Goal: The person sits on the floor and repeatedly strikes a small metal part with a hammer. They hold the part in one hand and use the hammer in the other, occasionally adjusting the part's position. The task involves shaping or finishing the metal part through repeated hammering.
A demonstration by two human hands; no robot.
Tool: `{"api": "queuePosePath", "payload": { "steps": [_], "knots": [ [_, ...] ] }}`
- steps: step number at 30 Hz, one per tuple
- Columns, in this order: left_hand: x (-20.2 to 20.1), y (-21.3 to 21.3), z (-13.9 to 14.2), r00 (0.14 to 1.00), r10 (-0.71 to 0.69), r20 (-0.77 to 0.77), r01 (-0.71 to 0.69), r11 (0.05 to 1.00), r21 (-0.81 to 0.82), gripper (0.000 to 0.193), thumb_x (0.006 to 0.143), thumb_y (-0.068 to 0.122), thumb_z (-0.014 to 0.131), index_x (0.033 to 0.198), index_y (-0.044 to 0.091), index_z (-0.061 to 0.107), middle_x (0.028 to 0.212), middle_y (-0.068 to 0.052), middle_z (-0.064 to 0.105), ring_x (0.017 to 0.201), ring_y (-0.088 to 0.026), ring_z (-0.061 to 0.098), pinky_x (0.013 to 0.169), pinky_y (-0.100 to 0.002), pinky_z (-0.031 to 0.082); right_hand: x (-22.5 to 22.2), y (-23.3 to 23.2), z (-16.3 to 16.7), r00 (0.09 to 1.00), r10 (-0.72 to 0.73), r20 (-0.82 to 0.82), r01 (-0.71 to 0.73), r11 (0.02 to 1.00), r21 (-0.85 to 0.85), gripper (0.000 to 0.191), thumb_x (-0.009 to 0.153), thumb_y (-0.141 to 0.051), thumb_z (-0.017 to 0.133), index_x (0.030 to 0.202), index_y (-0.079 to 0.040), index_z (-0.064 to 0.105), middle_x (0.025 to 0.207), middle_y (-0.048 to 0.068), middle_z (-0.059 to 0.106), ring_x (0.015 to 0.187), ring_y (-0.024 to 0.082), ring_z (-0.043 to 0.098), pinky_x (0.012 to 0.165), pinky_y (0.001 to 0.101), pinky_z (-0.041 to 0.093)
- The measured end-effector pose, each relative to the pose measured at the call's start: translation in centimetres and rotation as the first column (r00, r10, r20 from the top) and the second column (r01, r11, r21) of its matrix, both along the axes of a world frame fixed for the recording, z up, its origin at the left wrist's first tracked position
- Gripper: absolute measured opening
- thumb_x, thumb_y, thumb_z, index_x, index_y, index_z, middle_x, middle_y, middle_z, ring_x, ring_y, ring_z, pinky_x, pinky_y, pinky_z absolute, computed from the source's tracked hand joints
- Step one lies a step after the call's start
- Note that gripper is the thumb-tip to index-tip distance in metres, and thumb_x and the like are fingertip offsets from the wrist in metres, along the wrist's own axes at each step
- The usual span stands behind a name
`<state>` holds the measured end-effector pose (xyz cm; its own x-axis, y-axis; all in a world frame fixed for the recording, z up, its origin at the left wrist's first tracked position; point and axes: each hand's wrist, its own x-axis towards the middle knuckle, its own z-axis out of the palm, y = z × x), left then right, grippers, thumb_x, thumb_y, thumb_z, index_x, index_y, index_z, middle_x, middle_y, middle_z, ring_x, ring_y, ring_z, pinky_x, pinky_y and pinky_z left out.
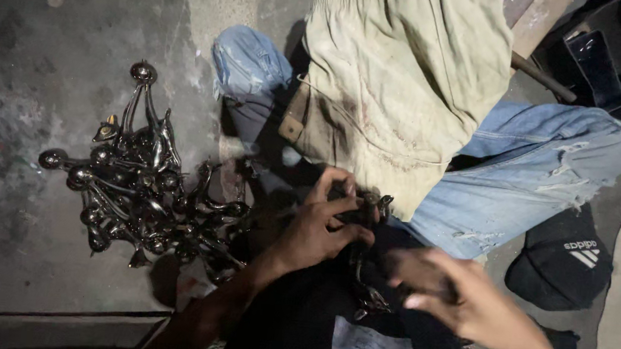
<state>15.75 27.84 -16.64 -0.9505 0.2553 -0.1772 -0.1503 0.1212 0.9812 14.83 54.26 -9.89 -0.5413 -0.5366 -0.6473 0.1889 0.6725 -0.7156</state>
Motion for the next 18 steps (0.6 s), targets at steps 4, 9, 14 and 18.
{"api": "queuePosePath", "payload": {
  "steps": [4,9,14,18],
  "knots": [
    [0.2,-0.1,0.0,0.981,-0.016,-0.196,-0.013,0.990,-0.143,0.038,0.075,0.015,0.093,0.106,0.006,0.073,0.118,-0.010,0.046,0.109,-0.024,0.057,0.083,-0.034,0.061,-1.3,0.9,0.3,0.938,-0.321,-0.130,0.276,0.920,-0.279,0.048,0.084,-0.016,0.076,0.128,-0.009,0.059,0.111,0.009,0.080,0.097,0.018,0.073,0.086,0.0331,0.057],
    [0.1,0.2,-0.3,0.982,-0.029,-0.187,0.007,0.993,-0.114,0.038,0.074,0.011,0.093,0.105,0.006,0.072,0.120,-0.011,0.047,0.110,-0.024,0.057,0.086,-0.034,0.059,-3.1,0.7,1.1,0.885,-0.427,-0.184,0.410,0.904,-0.121,0.052,0.083,-0.020,0.076,0.128,-0.004,0.054,0.101,0.010,0.081,0.081,0.013,0.075,0.065,0.0303,0.061],
    [-0.1,0.3,-1.0,0.983,-0.058,-0.176,0.042,0.994,-0.098,0.039,0.075,0.012,0.091,0.110,0.006,0.074,0.127,-0.012,0.048,0.112,-0.023,0.058,0.087,-0.032,0.063,-5.5,1.3,1.2,0.950,-0.167,-0.265,0.240,0.932,0.273,0.068,0.080,-0.027,0.086,0.141,-0.013,0.060,0.077,0.013,0.075,0.043,0.021,0.063,0.044,0.0373,0.050],
    [-0.2,0.3,-1.7,0.988,-0.110,-0.110,0.105,0.993,-0.052,0.034,0.079,0.024,0.090,0.108,0.013,0.076,0.128,-0.013,0.042,0.120,-0.026,0.053,0.077,-0.029,0.065,-6.7,2.0,0.7,0.918,-0.113,-0.379,0.178,0.974,0.140,0.070,0.073,-0.025,0.083,0.138,-0.013,0.058,0.085,0.011,0.079,0.044,0.016,0.069,0.039,0.0348,0.052]
  ]
}}
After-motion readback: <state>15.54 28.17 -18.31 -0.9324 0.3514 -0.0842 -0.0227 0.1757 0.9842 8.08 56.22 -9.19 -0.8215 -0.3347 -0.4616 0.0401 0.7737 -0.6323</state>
